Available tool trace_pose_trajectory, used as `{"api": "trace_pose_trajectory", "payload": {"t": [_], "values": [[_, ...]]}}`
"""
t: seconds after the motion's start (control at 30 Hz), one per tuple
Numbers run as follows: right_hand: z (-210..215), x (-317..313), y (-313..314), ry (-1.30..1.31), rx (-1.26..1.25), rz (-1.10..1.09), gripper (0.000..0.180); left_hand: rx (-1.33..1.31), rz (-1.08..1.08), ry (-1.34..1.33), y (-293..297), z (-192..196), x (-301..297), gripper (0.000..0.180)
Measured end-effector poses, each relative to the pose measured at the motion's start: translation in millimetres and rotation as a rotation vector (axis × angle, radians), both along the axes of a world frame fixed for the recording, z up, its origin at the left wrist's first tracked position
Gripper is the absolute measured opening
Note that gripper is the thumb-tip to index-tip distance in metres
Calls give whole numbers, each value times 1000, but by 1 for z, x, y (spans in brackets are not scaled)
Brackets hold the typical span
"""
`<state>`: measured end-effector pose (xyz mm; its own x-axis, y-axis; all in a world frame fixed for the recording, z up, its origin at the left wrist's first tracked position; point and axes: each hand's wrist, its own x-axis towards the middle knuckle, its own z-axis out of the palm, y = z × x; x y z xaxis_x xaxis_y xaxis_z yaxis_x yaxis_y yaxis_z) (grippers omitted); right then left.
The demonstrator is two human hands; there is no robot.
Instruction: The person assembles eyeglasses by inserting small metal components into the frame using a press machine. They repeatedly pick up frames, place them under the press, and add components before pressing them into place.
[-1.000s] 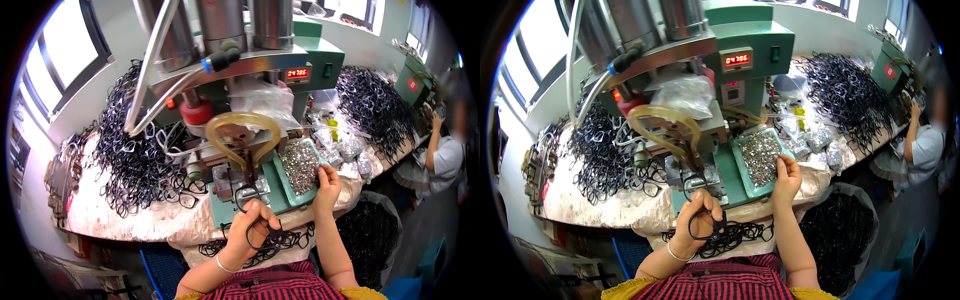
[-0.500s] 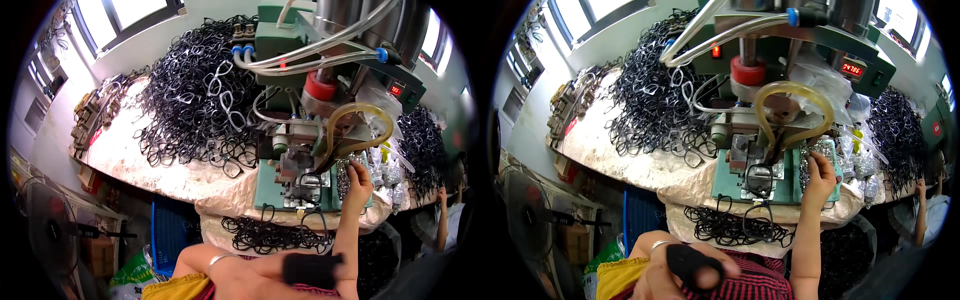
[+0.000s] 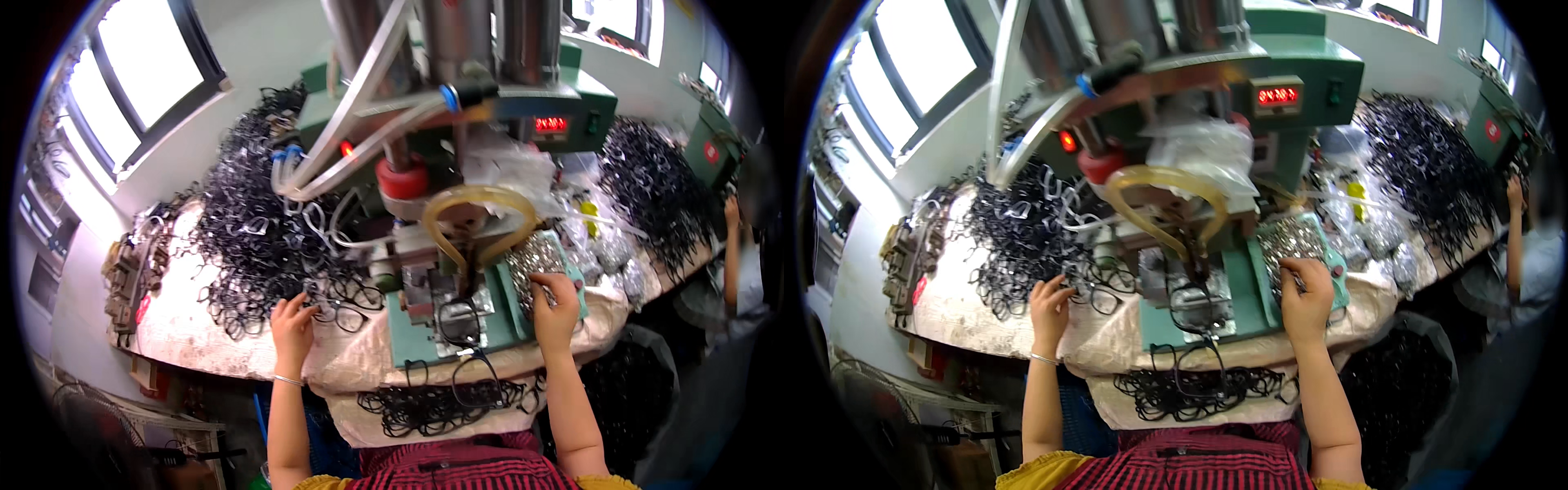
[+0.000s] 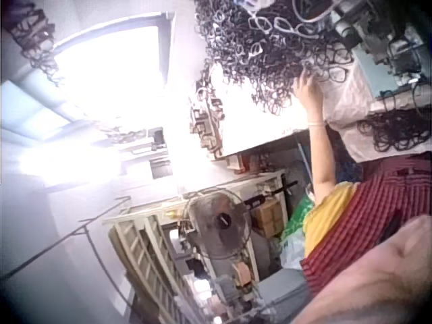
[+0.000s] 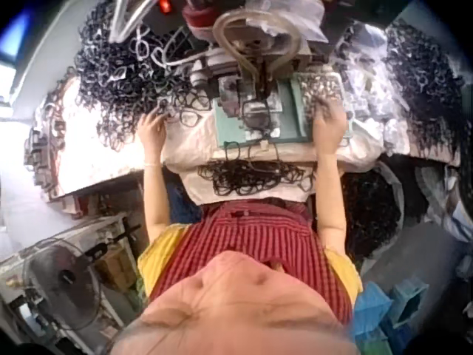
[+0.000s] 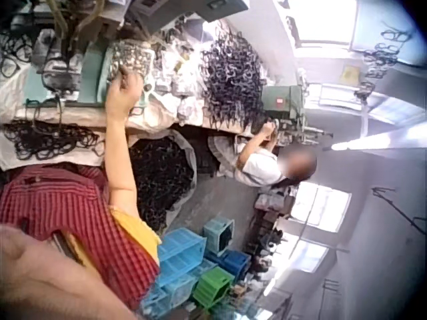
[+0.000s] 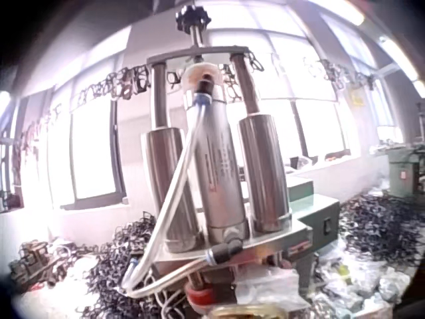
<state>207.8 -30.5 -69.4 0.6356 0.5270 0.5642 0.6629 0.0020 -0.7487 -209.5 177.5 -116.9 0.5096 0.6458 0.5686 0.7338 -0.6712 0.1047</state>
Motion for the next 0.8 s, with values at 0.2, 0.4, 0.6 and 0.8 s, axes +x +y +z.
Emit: {"api": "trace_pose_trajectory", "payload": {"t": [0.2, 0.4, 0.6, 0.8], "values": [[16, 7, -63, 86, -83, 22, 15, -51, -83, 12, -1, 22, 19, 15], [65, -36, 18, 313, 113, 430, 33, -233, 74, -821, -7, 48, 68, 15], [52, -51, 30, 592, 119, 518, 44, -640, -108, -1420, -68, 20, 96, 18], [64, -65, 25, 718, 184, 604, 55, -240, -754, -1094, -101, 153, 154, 11]]}}
